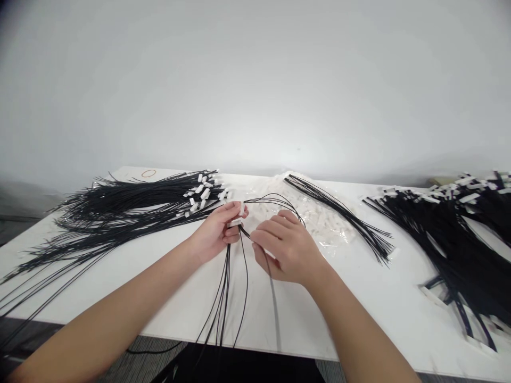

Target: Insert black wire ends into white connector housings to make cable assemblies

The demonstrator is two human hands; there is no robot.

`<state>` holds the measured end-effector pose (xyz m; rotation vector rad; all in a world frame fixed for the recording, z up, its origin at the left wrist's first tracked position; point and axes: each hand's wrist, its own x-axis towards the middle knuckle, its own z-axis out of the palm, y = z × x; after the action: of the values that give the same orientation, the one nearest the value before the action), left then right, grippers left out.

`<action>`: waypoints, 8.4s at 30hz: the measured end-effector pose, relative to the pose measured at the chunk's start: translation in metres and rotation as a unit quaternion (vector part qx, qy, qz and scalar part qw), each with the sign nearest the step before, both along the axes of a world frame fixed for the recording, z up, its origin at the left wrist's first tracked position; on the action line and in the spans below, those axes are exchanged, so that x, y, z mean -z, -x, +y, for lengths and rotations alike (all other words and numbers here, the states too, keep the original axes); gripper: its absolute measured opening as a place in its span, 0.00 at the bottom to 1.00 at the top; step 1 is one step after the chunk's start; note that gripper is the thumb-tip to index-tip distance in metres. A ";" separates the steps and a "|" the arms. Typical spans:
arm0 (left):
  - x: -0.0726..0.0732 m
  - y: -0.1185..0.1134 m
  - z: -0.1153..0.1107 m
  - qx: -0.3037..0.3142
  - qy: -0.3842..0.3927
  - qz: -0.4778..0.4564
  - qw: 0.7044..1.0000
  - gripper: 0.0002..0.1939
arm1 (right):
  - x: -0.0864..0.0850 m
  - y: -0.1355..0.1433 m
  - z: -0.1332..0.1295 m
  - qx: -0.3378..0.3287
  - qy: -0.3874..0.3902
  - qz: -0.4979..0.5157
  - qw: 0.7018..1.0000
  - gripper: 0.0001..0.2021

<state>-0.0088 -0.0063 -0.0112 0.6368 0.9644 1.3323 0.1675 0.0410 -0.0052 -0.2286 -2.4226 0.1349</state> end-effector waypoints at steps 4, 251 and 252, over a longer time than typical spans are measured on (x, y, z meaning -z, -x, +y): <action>0.001 0.001 0.001 -0.010 0.009 0.006 1.000 0.11 | -0.006 -0.002 0.001 0.057 0.239 0.152 0.957 0.03; -0.005 -0.007 -0.002 -0.076 -0.022 -0.051 0.996 0.08 | 0.017 0.012 -0.019 0.065 0.030 -0.058 0.996 0.08; -0.005 -0.008 -0.003 -0.079 -0.026 -0.050 0.995 0.07 | 0.018 0.014 -0.020 0.069 0.092 -0.077 0.990 0.09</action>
<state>-0.0013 -0.0092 -0.0064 0.5364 0.9146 1.5188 0.1531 0.0212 -0.0230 -0.5062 -2.5391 0.2894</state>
